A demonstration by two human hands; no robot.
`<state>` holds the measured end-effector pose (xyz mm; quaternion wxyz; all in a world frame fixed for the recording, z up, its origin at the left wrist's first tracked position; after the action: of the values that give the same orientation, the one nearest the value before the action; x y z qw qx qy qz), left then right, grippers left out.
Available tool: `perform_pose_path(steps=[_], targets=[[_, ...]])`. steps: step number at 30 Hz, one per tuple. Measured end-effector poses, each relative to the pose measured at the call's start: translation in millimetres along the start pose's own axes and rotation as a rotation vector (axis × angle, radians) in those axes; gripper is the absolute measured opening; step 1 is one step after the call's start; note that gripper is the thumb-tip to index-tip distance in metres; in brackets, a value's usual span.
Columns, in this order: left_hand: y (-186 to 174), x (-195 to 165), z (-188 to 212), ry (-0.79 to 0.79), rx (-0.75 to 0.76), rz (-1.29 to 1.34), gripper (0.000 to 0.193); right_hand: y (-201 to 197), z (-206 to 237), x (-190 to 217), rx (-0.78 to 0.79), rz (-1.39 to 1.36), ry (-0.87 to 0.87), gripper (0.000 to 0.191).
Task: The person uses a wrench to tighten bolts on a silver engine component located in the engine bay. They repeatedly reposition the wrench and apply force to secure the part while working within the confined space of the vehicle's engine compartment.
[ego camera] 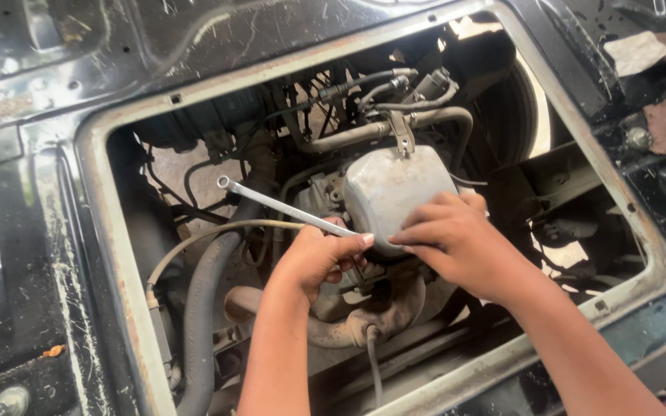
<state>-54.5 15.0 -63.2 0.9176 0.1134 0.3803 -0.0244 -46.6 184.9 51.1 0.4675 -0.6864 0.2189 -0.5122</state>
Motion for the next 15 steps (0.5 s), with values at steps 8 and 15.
perform_pose_path(steps=[8, 15], targets=[[1.1, -1.8, 1.5, -0.048, 0.009, 0.013, 0.020, 11.1, 23.2, 35.3, -0.155, 0.237, -0.237, 0.043], [0.3, -5.8, 4.2, -0.072, -0.027, 0.017, 0.018, 13.8, 19.5, 38.4, -0.167, 0.310, -0.217, 0.044]])
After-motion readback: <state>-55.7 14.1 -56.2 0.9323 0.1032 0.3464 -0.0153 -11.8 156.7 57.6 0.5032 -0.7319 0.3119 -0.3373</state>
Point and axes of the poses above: each hand's wrist, its own z-axis away from the middle knuckle, its own y-axis out of the palm, x = y × z, the point moved 6 cm from there along -z, towards the middle knuckle, and after that the axes turned 8 degrees about -x, right-handed, at the moved point
